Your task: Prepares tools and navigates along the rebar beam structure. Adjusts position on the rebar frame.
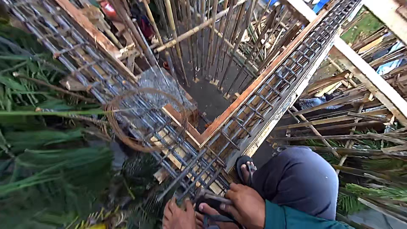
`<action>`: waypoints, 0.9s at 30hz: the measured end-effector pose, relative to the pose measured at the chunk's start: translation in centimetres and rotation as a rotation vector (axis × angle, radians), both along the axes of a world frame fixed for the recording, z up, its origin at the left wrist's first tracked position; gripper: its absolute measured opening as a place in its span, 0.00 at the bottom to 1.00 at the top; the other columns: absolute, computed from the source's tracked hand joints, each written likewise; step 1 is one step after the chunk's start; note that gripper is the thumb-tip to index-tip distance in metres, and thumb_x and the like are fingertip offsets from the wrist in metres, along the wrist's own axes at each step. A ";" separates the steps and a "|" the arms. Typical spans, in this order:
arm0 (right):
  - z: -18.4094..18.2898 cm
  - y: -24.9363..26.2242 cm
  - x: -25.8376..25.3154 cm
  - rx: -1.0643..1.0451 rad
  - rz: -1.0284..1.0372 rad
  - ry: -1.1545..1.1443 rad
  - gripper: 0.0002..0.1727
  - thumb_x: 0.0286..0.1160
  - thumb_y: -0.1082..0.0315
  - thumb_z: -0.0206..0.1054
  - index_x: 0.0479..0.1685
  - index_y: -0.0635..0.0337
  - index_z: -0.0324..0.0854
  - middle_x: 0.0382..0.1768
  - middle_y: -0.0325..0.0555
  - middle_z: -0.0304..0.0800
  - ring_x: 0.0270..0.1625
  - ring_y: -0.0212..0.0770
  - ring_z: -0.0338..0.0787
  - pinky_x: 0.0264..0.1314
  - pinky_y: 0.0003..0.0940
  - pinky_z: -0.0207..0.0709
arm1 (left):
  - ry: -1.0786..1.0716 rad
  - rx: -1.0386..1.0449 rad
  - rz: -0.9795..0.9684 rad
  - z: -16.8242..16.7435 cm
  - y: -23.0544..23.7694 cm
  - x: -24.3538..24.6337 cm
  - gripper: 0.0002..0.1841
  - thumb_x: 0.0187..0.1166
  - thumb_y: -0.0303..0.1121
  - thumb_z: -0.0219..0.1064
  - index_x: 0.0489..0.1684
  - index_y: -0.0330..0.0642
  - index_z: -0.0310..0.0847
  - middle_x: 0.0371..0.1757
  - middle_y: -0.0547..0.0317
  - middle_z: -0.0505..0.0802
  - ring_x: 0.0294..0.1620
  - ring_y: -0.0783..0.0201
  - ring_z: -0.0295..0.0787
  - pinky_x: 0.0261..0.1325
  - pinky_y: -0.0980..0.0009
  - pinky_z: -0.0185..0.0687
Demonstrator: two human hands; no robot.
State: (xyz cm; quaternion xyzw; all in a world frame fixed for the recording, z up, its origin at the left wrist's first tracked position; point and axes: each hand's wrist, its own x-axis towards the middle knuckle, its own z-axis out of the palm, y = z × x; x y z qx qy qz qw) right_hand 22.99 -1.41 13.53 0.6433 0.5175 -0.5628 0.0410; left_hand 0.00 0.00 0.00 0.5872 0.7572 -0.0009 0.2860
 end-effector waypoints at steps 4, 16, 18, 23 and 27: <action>0.0 -1.1 0.7 0.002 0.007 -0.027 0.30 0.90 0.43 0.55 0.60 0.64 0.85 0.60 0.62 0.86 0.65 0.60 0.87 0.68 0.58 0.79 | 0.027 -0.157 -0.064 2.1 3.0 -0.5 0.29 0.83 0.47 0.65 0.75 0.33 0.78 0.71 0.26 0.83 0.69 0.23 0.81 0.67 0.22 0.67; -0.8 -2.5 1.5 0.006 0.090 -0.084 0.32 0.91 0.42 0.51 0.60 0.64 0.84 0.61 0.61 0.84 0.67 0.60 0.84 0.69 0.58 0.77 | 0.103 -0.328 -0.273 -2.7 12.1 0.1 0.38 0.94 0.59 0.36 0.71 0.33 0.81 0.67 0.30 0.88 0.72 0.33 0.84 0.72 0.32 0.73; -0.5 -2.8 1.3 0.027 0.093 -0.080 0.31 0.91 0.42 0.52 0.59 0.64 0.84 0.60 0.61 0.85 0.66 0.60 0.85 0.68 0.57 0.78 | 0.125 -0.355 -0.268 -2.9 12.4 0.4 0.39 0.93 0.60 0.35 0.71 0.33 0.81 0.68 0.31 0.88 0.74 0.35 0.83 0.73 0.33 0.73; -0.1 -4.0 0.6 0.061 0.110 -0.046 0.30 0.91 0.44 0.53 0.60 0.64 0.84 0.61 0.62 0.84 0.67 0.61 0.84 0.69 0.58 0.77 | 0.139 -0.348 -0.257 -2.3 11.8 0.5 0.39 0.95 0.58 0.33 0.72 0.31 0.78 0.70 0.31 0.87 0.76 0.36 0.82 0.76 0.36 0.71; -0.4 -5.2 0.5 0.090 0.142 -0.045 0.31 0.91 0.43 0.52 0.61 0.65 0.84 0.62 0.62 0.84 0.67 0.61 0.84 0.69 0.59 0.77 | 0.149 -0.320 -0.271 -1.6 11.0 0.5 0.37 0.96 0.54 0.32 0.69 0.31 0.81 0.70 0.31 0.87 0.76 0.37 0.81 0.77 0.37 0.70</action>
